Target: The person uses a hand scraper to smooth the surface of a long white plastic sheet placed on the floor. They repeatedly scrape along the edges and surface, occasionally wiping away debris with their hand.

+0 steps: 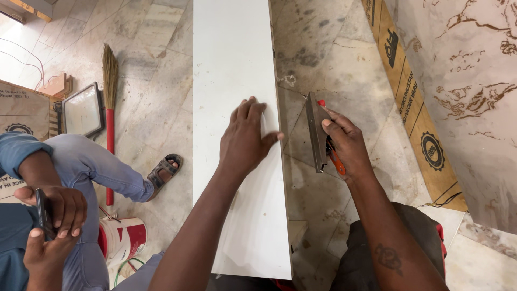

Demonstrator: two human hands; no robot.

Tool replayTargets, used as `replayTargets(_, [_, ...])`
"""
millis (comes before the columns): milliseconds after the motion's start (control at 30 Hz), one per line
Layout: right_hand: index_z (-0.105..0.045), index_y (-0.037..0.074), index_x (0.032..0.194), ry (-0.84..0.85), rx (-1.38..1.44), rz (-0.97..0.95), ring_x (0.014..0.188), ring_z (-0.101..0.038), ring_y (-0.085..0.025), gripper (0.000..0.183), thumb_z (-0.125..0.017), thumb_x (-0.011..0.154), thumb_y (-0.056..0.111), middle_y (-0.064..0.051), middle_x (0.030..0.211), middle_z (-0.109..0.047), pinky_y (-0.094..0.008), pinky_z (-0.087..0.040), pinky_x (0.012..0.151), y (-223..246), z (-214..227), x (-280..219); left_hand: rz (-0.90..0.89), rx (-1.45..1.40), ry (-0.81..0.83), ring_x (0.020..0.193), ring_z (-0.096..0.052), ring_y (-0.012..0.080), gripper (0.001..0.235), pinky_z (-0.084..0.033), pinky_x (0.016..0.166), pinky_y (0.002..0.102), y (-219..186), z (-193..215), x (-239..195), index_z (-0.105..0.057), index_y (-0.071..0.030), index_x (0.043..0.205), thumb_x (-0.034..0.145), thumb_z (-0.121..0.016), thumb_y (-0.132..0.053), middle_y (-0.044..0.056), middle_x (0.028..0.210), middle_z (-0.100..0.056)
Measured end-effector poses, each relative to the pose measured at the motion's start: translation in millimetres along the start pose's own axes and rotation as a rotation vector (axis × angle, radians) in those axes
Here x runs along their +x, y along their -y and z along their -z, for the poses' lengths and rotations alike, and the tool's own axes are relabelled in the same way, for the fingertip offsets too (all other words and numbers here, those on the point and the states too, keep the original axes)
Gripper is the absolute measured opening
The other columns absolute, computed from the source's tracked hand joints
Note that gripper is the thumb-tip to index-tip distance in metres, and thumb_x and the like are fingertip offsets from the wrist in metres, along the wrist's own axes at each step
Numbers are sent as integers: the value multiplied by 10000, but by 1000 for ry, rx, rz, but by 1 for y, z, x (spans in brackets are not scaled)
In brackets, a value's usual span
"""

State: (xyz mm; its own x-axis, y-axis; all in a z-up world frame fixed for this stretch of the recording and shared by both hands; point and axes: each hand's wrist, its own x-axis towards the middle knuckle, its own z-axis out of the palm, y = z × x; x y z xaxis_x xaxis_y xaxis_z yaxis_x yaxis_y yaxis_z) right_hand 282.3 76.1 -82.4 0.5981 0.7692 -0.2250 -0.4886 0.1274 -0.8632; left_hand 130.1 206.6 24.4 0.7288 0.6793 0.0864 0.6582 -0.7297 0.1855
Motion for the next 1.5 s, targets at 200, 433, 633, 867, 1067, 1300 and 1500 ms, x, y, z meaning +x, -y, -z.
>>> replayTargets(200, [-634, 82, 1403, 4, 3, -12, 682, -637, -78, 452, -629, 982, 246, -24, 956, -692, -268, -492, 484, -3, -1, 1, -23, 29, 167, 1533, -194, 293, 1184, -260, 1216, 441, 7, 2, -20, -331, -62, 1529, 612, -814, -633, 151, 1641, -258])
replayTargets(433, [-643, 81, 1395, 0, -3, -9, 670, -613, -94, 446, -633, 980, 243, -25, 939, -682, -275, -475, 476, -8, 0, 2, -57, 150, 353, 1541, -28, 283, 1524, -131, 1226, 449, -8, 17, -46, -110, -56, 1628, 476, -822, -754, 154, 1718, -65])
replayTargets(633, [-624, 35, 1410, 53, 44, 55, 883, -662, -85, 450, -634, 995, 210, -45, 1082, -711, -245, -540, 724, -2, -2, 1, -136, 187, 463, 1544, -8, 294, 1579, -116, 1244, 430, 0, 21, -64, -84, -41, 1621, 447, -834, -785, 172, 1712, -28])
replayTargets(867, [-583, 3, 1413, 41, -1, 220, 1047, -692, -59, 451, -595, 1011, 207, -36, 1202, -721, -210, -554, 884, 20, -23, 14, -219, 172, 197, 1561, -113, 283, 885, -169, 1242, 485, 51, 2, 32, -228, -196, 1611, 915, -577, -615, 60, 1695, -163])
replayTargets(1067, [-601, -28, 1519, -10, -91, 225, 828, -559, -238, 528, -634, 1090, 277, -213, 1114, -667, -372, -444, 667, 27, -62, 61, -224, 113, 32, 1549, -192, 262, 662, -236, 1232, 463, 58, -33, 77, -247, -170, 1616, 1050, -417, -468, 17, 1689, -225])
replayTargets(1300, [-582, -33, 1435, 2, -270, 272, 995, -643, -109, 531, -610, 1028, 306, -121, 1204, -707, -226, -516, 821, 9, -63, 89, -248, 18, -115, 1395, -415, 233, 565, -386, 1093, 431, 67, -27, 83, -428, -111, 1552, 1046, -467, -361, 15, 1639, -395])
replayTargets(1500, [-622, -10, 1542, 4, -360, 273, 878, -476, -266, 518, -608, 1115, 283, -224, 999, -555, -349, -410, 737, 8, -65, 94, -193, -39, -211, 1430, -422, 233, 500, -366, 1144, 421, 70, -31, 118, -497, -136, 1514, 1050, -470, -321, 11, 1596, -463])
